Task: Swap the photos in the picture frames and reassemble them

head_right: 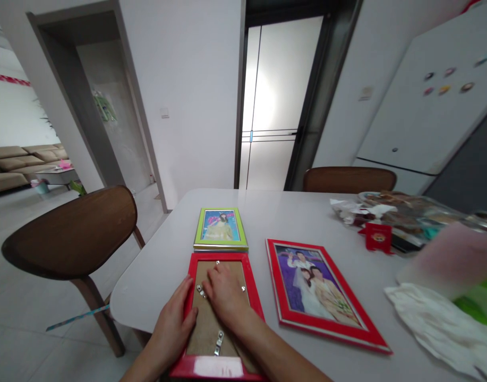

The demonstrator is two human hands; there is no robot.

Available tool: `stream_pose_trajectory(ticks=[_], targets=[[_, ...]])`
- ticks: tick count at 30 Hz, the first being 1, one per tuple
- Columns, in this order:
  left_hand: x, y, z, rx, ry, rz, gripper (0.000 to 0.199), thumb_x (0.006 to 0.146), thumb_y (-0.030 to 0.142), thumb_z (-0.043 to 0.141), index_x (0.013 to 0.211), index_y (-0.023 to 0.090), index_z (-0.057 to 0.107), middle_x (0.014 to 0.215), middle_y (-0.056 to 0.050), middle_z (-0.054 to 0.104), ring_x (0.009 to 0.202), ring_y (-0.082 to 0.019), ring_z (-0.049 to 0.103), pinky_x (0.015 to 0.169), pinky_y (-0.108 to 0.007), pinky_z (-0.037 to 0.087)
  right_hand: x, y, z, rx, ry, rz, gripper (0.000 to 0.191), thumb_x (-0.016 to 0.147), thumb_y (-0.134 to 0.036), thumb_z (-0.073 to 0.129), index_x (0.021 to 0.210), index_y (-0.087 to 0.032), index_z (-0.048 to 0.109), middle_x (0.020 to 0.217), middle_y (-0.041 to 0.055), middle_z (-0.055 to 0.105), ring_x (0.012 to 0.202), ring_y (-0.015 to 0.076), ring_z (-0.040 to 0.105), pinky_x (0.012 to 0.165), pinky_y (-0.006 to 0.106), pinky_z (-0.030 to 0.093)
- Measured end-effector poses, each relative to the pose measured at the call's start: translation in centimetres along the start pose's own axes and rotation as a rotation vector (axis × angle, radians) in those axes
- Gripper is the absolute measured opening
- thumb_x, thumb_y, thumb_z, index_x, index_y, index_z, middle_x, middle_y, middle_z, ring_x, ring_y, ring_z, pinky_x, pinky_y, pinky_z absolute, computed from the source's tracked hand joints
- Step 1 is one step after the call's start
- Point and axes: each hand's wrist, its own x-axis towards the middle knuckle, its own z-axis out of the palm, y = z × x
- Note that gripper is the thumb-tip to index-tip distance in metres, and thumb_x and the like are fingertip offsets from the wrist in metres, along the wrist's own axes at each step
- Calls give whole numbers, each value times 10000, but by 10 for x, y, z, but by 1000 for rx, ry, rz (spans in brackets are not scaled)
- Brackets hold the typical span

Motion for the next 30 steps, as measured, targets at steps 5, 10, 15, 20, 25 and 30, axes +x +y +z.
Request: stream_pose_trajectory(ticks=[5,10,15,20,25,30], targets=[[2,2,0,-11,-8,1,519,697,99,392,1210,25,365,1283,-176,386,1184,-207,356,993,-362,292,11,20,-1,-44,48,100,251,796,-246,402,912,-145,601,894,103,528,857,205,447,746,309,334],[3,1,2,-67,23,-2,520,682,100,413,1200,53,388,1271,-160,409,1172,-211,374,990,-368,297,13,18,-5,-25,30,87,295,778,-248,417,1022,-203,577,930,89,537,876,211,451,740,320,351],[2,-1,3,-78,33,-11,519,686,98,414,1204,92,384,1270,-136,415,1172,-204,373,985,-376,302,-27,18,-35,187,-161,-107,409,686,-220,530,1095,-241,519,1158,56,457,1044,180,409,887,305,314],[2,0,4,-76,36,-17,495,704,106,404,1199,93,385,1267,-140,417,1170,-209,375,981,-386,305,-63,13,-50,287,-334,-152,272,588,-225,639,854,-281,639,1224,15,418,1164,230,299,965,396,214],[2,2,3,-82,37,-12,478,709,106,402,1187,86,399,1259,-144,426,1162,-208,386,978,-378,313,-61,8,-41,287,-231,-122,143,660,-251,584,789,-251,644,1153,33,475,1099,210,373,927,377,274],[0,4,2,-139,41,-38,492,700,105,415,1191,107,401,1263,-129,427,1160,-199,388,982,-377,304,-59,15,-39,209,-128,30,437,646,-300,571,1071,-210,528,1129,94,474,1004,215,449,864,344,343]])
